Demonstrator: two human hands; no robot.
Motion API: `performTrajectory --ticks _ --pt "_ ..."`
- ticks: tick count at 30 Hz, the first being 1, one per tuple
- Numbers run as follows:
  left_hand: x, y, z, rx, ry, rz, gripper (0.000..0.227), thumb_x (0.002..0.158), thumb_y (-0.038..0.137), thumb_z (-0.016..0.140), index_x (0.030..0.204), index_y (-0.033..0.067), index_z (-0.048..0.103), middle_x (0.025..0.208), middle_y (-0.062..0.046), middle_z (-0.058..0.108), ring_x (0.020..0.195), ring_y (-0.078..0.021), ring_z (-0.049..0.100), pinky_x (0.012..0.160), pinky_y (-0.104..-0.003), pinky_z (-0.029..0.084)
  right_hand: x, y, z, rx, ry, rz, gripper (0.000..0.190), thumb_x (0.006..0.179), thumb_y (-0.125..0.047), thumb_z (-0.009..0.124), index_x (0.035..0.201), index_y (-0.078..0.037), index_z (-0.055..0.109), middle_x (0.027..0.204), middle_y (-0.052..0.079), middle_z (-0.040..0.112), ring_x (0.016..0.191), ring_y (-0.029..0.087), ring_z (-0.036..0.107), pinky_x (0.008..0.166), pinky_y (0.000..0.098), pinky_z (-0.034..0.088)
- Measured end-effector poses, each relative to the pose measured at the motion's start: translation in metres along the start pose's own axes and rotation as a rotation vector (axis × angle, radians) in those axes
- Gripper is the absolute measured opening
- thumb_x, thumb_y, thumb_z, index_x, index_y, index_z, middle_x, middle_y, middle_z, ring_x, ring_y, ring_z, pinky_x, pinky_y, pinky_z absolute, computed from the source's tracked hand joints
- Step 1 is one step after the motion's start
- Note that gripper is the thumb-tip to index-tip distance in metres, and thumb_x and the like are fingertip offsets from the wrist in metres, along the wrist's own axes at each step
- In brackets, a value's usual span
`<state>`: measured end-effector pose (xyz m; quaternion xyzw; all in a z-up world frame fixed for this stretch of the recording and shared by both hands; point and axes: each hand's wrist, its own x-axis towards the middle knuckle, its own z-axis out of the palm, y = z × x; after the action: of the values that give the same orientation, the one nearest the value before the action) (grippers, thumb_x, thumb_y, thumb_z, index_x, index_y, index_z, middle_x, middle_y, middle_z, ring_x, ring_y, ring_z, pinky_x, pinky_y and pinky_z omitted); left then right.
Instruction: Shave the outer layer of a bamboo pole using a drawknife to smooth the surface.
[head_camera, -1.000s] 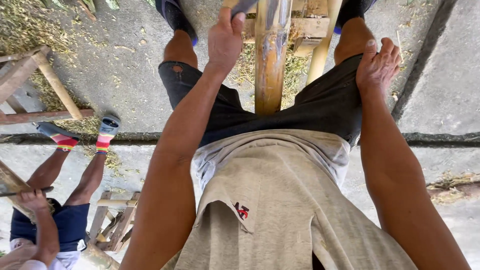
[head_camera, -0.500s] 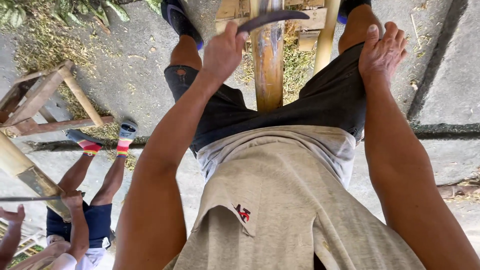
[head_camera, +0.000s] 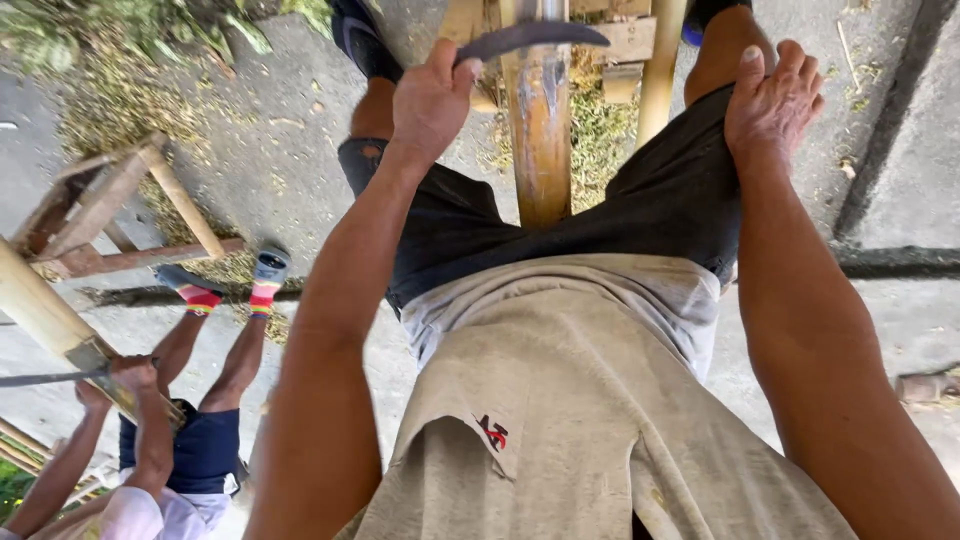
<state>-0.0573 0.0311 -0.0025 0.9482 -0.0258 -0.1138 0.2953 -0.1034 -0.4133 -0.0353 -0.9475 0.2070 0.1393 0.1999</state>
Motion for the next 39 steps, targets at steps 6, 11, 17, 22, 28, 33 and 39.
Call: performTrajectory --ticks 6,11,17,22,28,33,39 --pt "-0.002 0.012 -0.007 -0.066 -0.211 -0.113 0.023 0.114 0.034 0.05 0.108 0.0112 0.052 0.064 -0.003 0.057 0.046 -0.0125 0.054 0.039 -0.031 0.044 0.001 -0.009 -0.005 -0.01 -0.027 0.031 0.055 0.114 -0.054 0.045 0.138 -0.005 0.053 0.129 0.019 0.055 0.124 0.037 0.048 0.106 0.0562 0.031" --pt "-0.011 0.02 0.001 -0.121 -0.217 -0.183 0.023 0.113 0.033 0.048 0.108 0.0102 0.051 0.064 0.002 0.056 0.045 -0.008 0.051 0.033 -0.026 0.043 -0.006 -0.007 -0.006 -0.027 -0.033 -0.018 0.055 0.116 -0.053 0.044 0.139 -0.004 0.053 0.13 0.02 0.054 0.125 0.038 0.048 0.108 0.0562 0.032" --pt "-0.004 -0.033 0.038 0.226 -0.113 0.17 0.024 0.114 0.033 0.048 0.113 0.0096 0.052 0.075 -0.003 0.059 0.047 -0.0064 0.05 0.032 -0.023 0.039 -0.007 -0.006 -0.003 -0.034 -0.032 0.0 0.058 0.116 -0.055 0.042 0.138 -0.003 0.053 0.13 0.021 0.054 0.125 0.04 0.047 0.105 0.0566 0.032" --pt "0.025 0.019 -0.001 -0.196 -0.114 -0.048 0.029 0.112 0.04 0.05 0.118 0.013 0.059 0.071 0.0 0.065 0.049 -0.0076 0.056 0.039 -0.024 0.044 -0.005 -0.002 0.002 -0.012 -0.028 -0.04 0.059 0.114 -0.054 0.042 0.139 -0.002 0.053 0.13 0.021 0.055 0.124 0.04 0.049 0.105 0.0564 0.031" --pt "0.023 -0.006 0.033 -0.302 -0.029 0.047 0.024 0.113 0.036 0.051 0.115 0.0123 0.054 0.075 -0.002 0.069 0.052 -0.0083 0.064 0.042 -0.027 0.052 -0.002 -0.003 0.003 -0.062 -0.033 -0.011 0.063 0.112 -0.058 0.041 0.137 -0.002 0.055 0.127 0.022 0.054 0.122 0.04 0.049 0.104 0.0571 0.031" --pt "0.013 0.008 0.029 -0.315 -0.068 0.01 0.028 0.111 0.039 0.052 0.11 0.0118 0.055 0.069 -0.003 0.067 0.052 -0.0111 0.063 0.041 -0.028 0.047 0.004 -0.027 -0.008 -0.023 -0.053 0.05 0.065 0.111 -0.061 0.036 0.139 -0.005 0.053 0.129 0.019 0.055 0.124 0.038 0.049 0.108 0.0553 0.031" --pt "-0.006 -0.001 0.052 -0.346 -0.087 -0.036 0.028 0.114 0.038 0.049 0.108 0.0118 0.053 0.066 -0.004 0.061 0.047 -0.0111 0.056 0.036 -0.026 0.043 -0.003 -0.018 -0.006 -0.071 -0.069 0.047 0.064 0.11 -0.06 0.037 0.139 -0.005 0.053 0.135 0.019 0.054 0.128 0.039 0.047 0.109 0.0557 0.029"
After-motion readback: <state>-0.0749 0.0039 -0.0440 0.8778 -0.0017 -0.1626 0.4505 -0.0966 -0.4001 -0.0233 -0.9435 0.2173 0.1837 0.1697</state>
